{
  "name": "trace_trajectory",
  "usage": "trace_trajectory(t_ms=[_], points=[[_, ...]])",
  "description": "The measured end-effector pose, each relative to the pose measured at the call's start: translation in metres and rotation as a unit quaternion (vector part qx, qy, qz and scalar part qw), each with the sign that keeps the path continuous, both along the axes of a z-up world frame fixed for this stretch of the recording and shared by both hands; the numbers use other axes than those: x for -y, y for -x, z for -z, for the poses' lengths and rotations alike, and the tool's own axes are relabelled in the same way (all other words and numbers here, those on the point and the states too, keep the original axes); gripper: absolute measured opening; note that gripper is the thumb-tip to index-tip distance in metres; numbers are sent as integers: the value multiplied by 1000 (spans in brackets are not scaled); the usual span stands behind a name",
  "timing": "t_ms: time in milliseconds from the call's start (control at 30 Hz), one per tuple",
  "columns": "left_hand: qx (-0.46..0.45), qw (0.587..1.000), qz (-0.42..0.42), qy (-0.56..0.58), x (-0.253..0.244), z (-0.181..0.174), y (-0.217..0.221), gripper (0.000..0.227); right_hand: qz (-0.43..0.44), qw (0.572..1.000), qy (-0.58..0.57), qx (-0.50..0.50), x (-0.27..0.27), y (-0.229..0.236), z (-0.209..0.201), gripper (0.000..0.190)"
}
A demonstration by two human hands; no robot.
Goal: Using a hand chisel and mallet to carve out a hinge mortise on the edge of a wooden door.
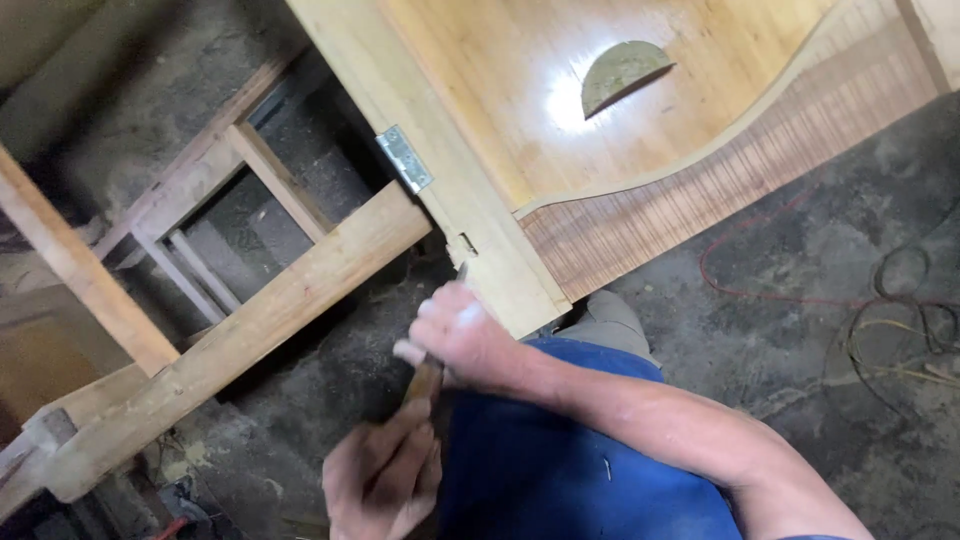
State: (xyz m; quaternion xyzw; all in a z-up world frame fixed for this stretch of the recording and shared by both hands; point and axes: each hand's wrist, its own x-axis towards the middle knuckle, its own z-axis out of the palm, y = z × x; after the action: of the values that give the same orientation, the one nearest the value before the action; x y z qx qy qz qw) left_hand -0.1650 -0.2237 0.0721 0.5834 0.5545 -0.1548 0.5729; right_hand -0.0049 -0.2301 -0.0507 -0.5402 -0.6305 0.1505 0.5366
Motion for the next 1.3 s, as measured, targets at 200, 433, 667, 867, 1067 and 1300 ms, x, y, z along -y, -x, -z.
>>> trace_trajectory(t_ms=[200, 433, 667, 867, 1067, 1300], points=[[250, 733, 186, -604, 17, 33, 19, 7, -3, 999, -11, 37, 2, -2, 5, 42], [204, 743, 157, -618, 38, 45, 16, 10, -17, 999, -12, 40, 2, -2, 23, 43], [149, 783, 67, -601, 34, 44, -5, 16, -21, 997, -49, 57, -19, -9, 39, 39], [140, 796, 46, -587, 14, 23, -15, 10, -28, 998, 39, 39, -22, -4, 31, 30], [93, 844, 21, -528, 15, -19, 1, 16, -70, 997, 13, 11, -34, -8, -2, 13], [240, 786, 14, -570, -23, 14, -5, 11, -3, 998, 49, 27, -34, 2, 15, 32]])
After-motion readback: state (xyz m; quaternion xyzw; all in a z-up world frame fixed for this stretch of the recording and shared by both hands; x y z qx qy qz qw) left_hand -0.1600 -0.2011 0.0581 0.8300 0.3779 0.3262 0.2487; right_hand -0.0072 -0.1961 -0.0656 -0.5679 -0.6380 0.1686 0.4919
